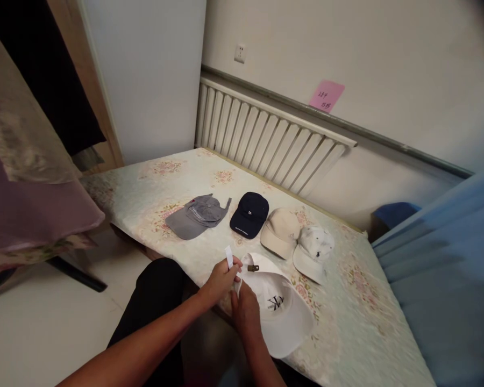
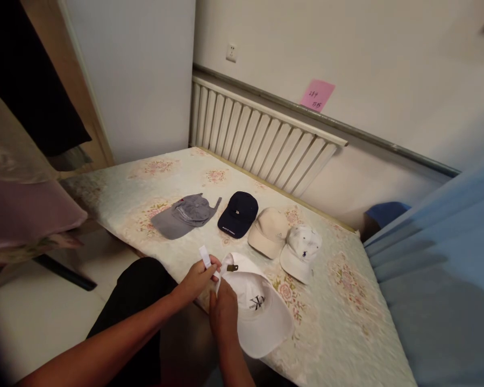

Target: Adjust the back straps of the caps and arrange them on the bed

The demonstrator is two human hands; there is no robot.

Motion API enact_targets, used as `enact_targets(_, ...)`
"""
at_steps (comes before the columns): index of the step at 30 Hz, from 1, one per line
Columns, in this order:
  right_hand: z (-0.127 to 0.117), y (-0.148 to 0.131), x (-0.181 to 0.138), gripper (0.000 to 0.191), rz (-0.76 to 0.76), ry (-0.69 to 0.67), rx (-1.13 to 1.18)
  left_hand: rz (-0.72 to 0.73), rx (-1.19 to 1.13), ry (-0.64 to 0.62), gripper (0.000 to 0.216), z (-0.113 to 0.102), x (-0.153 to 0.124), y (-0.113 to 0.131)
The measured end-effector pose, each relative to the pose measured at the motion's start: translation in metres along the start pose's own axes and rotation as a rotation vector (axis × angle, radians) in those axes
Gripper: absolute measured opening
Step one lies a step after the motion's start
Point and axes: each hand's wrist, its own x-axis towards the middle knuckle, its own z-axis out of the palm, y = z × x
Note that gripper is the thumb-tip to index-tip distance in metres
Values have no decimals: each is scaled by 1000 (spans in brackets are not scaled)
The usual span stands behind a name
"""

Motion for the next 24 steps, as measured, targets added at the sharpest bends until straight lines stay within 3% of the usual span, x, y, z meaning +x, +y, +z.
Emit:
enact_targets(3, -6, -8, 4, 38, 32, -10, 20, 11, 72, 89, 29, 0, 1, -3)
enact_targets(6, -9, -16, 7, 38, 51, -33, 50, 44, 234, 202, 57, 3, 0, -14)
enact_targets(8, -10, -19, 9, 36, 51, -65, 76, 31, 269, 176, 66, 5, -2, -23)
enact_targets(11, -16, -16, 11, 32, 26, -134, 125, -19, 233, 59, 48, 6, -2, -33)
enact_targets(14, -34, -7, 16, 29, 51, -123, 139, -61, 221, 43, 32, 4, 2, -38)
enact_targets(20, -84, 6, 34, 22, 136, 77, 116, -110, 218, 75, 42, 0, 12, -41)
enact_targets(24, -94, 9, 43, 23, 117, 93, 202, -116, 199, 54, 39, 3, 17, -43)
